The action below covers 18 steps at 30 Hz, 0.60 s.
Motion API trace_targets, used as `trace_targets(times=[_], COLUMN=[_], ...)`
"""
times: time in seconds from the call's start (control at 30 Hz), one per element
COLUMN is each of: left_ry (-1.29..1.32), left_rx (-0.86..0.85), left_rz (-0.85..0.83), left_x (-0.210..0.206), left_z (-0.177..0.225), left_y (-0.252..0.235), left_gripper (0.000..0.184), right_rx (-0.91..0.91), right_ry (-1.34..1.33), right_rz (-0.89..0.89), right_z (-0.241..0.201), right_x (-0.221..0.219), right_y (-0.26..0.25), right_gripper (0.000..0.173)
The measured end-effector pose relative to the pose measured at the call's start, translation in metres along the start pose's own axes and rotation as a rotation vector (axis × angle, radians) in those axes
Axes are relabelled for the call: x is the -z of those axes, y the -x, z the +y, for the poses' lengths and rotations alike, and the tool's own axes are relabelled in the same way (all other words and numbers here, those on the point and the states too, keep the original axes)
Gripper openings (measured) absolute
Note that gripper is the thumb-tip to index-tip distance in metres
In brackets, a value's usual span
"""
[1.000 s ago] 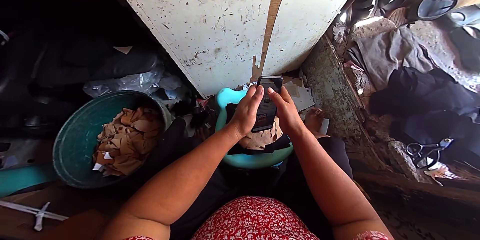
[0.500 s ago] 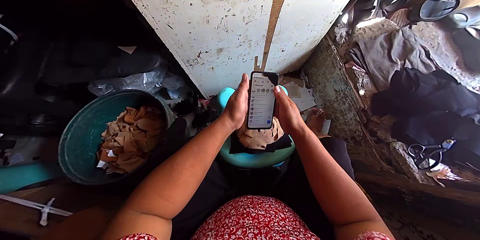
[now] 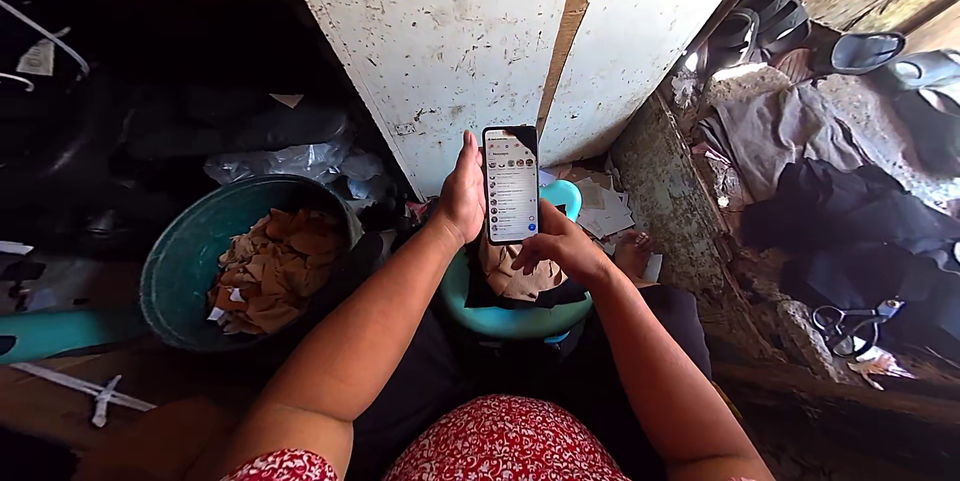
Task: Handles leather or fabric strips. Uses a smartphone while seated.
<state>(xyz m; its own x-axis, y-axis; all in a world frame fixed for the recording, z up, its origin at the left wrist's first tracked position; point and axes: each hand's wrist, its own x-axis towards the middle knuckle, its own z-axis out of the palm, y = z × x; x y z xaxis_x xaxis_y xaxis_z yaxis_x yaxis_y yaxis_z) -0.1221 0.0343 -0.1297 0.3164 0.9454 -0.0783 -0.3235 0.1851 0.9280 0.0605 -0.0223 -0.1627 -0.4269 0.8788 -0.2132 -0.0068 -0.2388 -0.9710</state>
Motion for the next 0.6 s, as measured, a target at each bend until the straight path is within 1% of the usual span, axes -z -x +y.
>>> trace_targets(times=[0.2,0.33,0.47,0.6], left_ry=[0.022,0.025,0.044,0.079], left_rx=[-0.004,-0.025,-0.067,-0.152], left_rz=[-0.006,0.037,0.073,0.114], left_x=[0.005,0.014,0.032,0.050], left_z=[0.008,0.018,0.030,0.049], left_y=[0.012,0.022,0.030,0.046], left_gripper=[0.080,0.079,0.080,0.077], right_rx=[0.039,0.068,0.119,0.146], right_ry=[-0.044,-0.010,-0.002,0.064], right_rz=[0.010,0.004,0.022,0.065], right_z=[-0.003,-0.007,-0.015,-0.020], right_x=[-0.013,-0.024,-0.039,-0.056], right_y=[0.001,-0.003,-0.005,-0.001], right_gripper=[0.041,0.036,0.043,0.050])
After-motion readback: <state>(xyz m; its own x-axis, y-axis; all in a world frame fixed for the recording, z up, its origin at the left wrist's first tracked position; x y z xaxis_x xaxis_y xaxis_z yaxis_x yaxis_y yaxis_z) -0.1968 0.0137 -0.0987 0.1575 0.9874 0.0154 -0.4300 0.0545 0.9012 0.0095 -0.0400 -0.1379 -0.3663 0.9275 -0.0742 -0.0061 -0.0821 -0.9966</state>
